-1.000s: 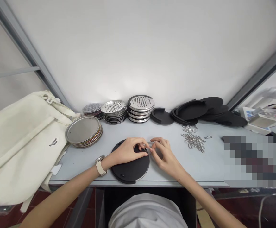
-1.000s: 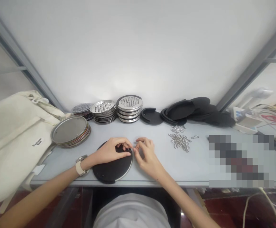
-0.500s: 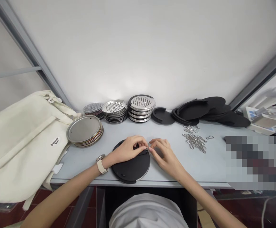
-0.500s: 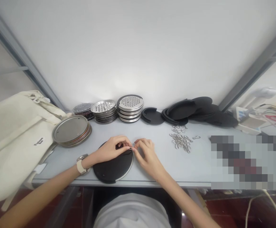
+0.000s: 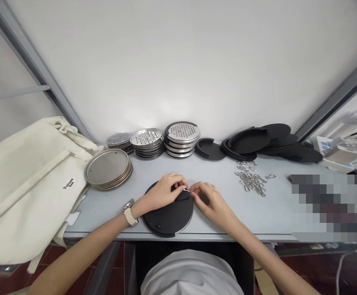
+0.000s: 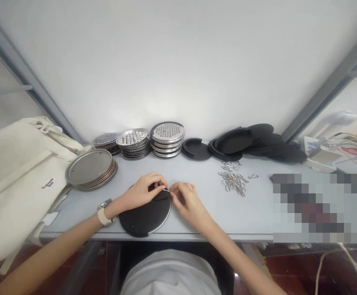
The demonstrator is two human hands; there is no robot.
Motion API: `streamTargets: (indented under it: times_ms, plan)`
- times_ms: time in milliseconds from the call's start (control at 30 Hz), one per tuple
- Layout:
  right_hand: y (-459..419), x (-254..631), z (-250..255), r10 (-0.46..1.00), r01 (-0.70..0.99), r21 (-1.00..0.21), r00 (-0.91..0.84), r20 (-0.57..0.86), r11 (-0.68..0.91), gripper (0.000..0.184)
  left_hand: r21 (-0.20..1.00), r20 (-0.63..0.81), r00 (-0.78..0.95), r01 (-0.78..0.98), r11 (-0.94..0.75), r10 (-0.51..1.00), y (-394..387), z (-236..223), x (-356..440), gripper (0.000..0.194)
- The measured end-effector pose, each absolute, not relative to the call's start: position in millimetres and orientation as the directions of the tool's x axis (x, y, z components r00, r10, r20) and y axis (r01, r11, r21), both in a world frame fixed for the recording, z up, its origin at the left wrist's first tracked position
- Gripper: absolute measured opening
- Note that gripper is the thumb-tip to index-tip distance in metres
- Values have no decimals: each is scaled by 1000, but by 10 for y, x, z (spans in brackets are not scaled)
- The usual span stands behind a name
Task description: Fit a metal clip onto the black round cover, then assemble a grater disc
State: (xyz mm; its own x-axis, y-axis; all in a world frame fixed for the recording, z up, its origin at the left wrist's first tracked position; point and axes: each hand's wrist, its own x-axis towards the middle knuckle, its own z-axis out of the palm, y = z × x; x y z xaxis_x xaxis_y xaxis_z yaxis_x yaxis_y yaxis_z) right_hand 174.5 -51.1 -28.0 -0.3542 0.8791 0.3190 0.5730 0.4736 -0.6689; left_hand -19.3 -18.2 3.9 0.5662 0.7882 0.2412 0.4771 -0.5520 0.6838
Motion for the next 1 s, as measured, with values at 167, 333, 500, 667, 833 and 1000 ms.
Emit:
streamTargets:
  times_ms: [167, 333, 500, 667, 833, 1000]
  plan:
    - [-510, 1754, -291, 870, 575, -654, -352, 346, 492, 15, 682, 250, 560, 478, -554, 790, -167, 21, -210, 16]
    - [-512, 1752, -277, 851, 586, -617, -362, 381, 525, 22, 688, 245, 564, 472, -551, 789, -152, 17, -227, 17]
    - [-523, 1761, -281, 847, 577, -620, -380, 373, 532, 21, 693, 230, 576, 469, -548, 785, -155, 27, -227, 15]
    - [-517, 1757, -303, 858, 597, -616, -369, 358, 514, 14, 742, 203, 544, 457, -490, 814, -164, 30, -214, 10]
    - [-525, 1720, -312, 831, 627, -547, -377, 410, 555, 11, 731, 217, 532, 467, -497, 818, -161, 24, -208, 11]
    - [-532, 1735, -307, 823, 613, -551, -382, 420, 566, 16, 718, 244, 539, 458, -524, 806, -157, 24, -211, 13]
